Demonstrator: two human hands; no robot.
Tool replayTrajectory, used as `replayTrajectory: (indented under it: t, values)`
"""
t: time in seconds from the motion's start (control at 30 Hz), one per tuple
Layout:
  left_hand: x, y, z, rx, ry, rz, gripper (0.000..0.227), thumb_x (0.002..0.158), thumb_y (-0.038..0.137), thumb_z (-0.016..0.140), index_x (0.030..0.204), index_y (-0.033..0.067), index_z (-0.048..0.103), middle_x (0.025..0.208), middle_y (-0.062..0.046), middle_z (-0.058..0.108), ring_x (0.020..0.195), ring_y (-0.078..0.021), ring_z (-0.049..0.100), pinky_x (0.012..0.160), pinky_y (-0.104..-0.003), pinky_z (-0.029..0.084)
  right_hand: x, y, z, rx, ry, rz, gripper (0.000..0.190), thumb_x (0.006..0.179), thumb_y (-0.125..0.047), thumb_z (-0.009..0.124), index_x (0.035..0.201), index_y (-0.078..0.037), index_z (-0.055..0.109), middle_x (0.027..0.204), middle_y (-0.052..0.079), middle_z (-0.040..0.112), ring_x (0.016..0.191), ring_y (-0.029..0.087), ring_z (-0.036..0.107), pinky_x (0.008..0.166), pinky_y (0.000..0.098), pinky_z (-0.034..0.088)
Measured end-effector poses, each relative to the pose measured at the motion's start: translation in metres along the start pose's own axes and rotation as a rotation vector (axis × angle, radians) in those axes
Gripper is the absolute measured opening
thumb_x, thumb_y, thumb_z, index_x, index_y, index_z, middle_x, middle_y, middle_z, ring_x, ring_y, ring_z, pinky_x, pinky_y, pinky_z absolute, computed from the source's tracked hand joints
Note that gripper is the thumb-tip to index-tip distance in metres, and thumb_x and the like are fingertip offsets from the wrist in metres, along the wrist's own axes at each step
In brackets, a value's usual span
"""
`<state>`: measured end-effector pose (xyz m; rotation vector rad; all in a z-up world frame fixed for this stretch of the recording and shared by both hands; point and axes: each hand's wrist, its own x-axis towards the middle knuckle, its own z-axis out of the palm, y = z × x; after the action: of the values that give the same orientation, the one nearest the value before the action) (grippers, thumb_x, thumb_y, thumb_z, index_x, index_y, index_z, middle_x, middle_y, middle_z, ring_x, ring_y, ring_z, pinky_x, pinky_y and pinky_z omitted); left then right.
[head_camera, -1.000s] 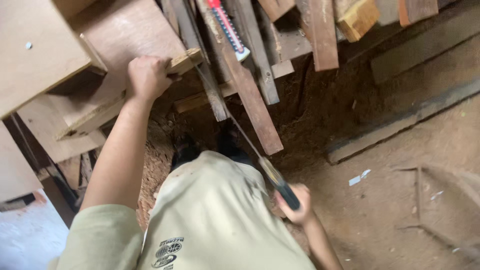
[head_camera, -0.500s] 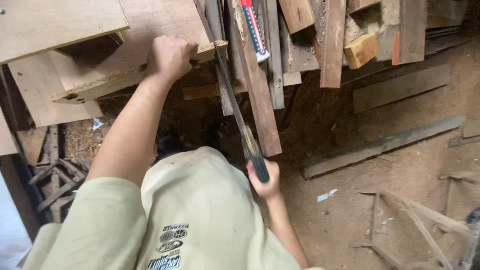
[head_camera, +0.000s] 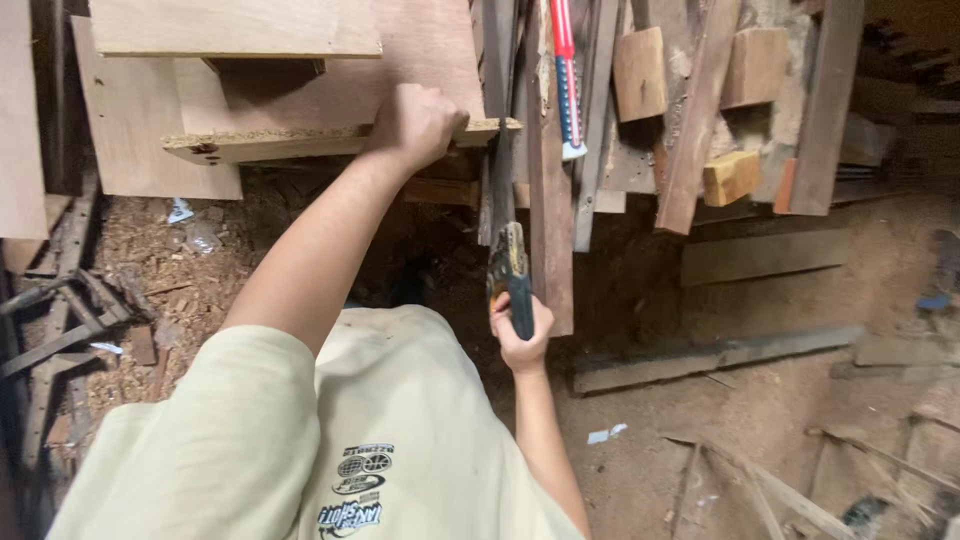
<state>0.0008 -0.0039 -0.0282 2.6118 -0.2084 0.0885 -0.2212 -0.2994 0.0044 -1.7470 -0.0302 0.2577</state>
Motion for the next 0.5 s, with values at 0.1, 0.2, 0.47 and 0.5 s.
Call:
replayTrajectory:
  t: [0.1,0.2,0.47,0.5]
  values:
    - [0.007,0.005,-0.004,0.283,-0.207,0.047,0.035,0.098,-0.003,0.053,0.08,0.0154,0.076,0.064,-0.011,0.071,0.047,-0.0126,0.065,0.04,-0.028,0.054,-0.029,-0.015,-0.02,-0.475,0.045,-0.408,0.009,0.087,-0.004,0.069,0.094,-0.007,0.065,0.084,0.004,0.066,0.072,0.016,0.063,0.068,0.0293,0.047]
    - [0.005,0.006,-0.008,0.232,-0.029,0.062,0.032,0.096,0.005,0.058,0.074,0.016,0.078,0.071,-0.009,0.074,0.057,-0.0171,0.068,0.05,-0.033,0.058,-0.094,-0.024,-0.055,-0.295,0.024,-0.082,0.006,0.082,0.001,0.07,0.085,-0.004,0.068,0.066,0.002,0.068,0.055,0.013,0.065,0.053,0.0249,0.052]
    - [-0.005,0.011,-0.016,0.174,0.061,0.131,0.018,0.082,0.011,0.065,0.07,0.0176,0.078,0.077,-0.01,0.076,0.068,-0.0244,0.074,0.057,-0.039,0.06,-0.03,-0.011,-0.025,0.007,-0.053,0.007,0.008,0.08,0.002,0.057,0.083,-0.001,0.065,0.063,0.004,0.063,0.048,0.009,0.057,0.042,0.0235,0.046]
    - [-0.005,0.01,-0.017,0.153,0.122,0.138,0.018,0.081,0.012,0.065,0.069,0.0178,0.078,0.077,-0.011,0.076,0.068,-0.0243,0.074,0.059,-0.038,0.061,-0.006,-0.009,-0.013,0.066,-0.02,0.02,0.007,0.082,0.001,0.058,0.085,0.0,0.064,0.065,0.004,0.061,0.049,0.009,0.055,0.044,0.0239,0.044]
